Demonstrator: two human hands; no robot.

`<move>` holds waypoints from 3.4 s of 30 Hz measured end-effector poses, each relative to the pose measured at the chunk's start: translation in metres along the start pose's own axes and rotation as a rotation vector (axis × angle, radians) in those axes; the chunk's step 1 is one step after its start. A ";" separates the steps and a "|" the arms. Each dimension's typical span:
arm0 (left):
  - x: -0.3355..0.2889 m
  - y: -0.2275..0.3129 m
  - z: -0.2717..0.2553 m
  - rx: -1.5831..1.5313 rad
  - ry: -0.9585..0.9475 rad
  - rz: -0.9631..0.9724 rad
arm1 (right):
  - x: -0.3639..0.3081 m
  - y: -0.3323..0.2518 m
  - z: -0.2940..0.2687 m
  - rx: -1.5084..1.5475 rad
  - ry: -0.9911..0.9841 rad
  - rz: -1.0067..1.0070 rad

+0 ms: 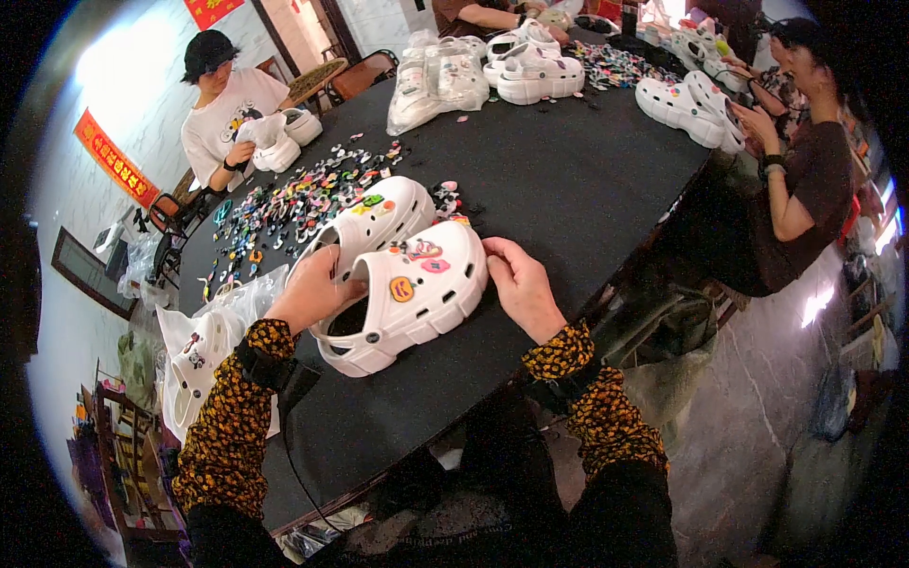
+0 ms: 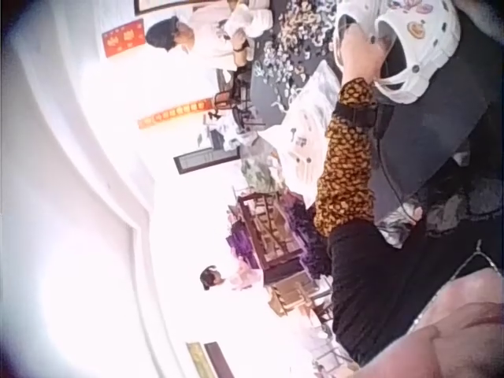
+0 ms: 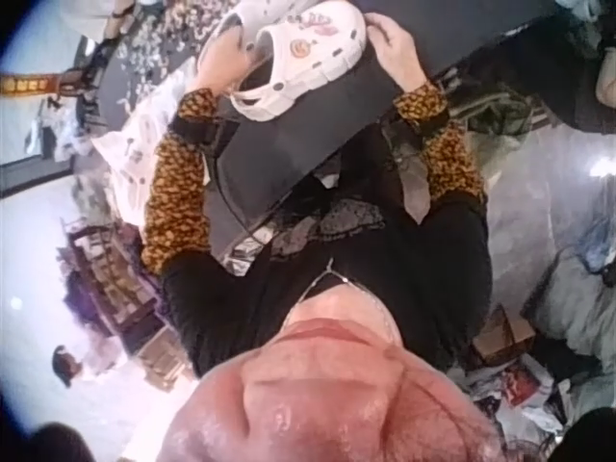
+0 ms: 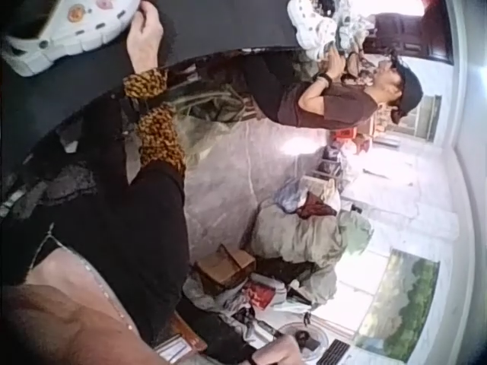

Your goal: Decorating white clog-style shoes with various small colorful charms.

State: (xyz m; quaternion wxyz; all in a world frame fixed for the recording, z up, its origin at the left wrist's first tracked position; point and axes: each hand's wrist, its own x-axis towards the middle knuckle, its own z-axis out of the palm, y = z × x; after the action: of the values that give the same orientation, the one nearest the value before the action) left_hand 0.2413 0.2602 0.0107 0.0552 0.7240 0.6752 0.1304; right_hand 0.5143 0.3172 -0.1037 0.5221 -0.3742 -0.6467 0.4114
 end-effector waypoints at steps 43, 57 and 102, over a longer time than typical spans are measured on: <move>-0.154 -0.029 -0.015 -0.068 0.272 -0.029 | -0.008 -0.003 0.002 -0.208 -0.013 0.079; -0.156 -0.028 -0.016 -0.213 0.312 -0.044 | -0.007 0.001 0.003 -0.280 0.000 0.054; -0.154 -0.035 -0.011 -0.158 0.370 0.014 | 0.158 0.037 0.099 -0.511 -0.286 -0.174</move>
State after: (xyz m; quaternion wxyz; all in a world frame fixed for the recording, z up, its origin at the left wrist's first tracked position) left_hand 0.1964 0.1092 -0.0055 -0.0141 0.6858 0.6563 0.3141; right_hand 0.3909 0.4617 -0.0907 0.3481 -0.3748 -0.8257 0.2378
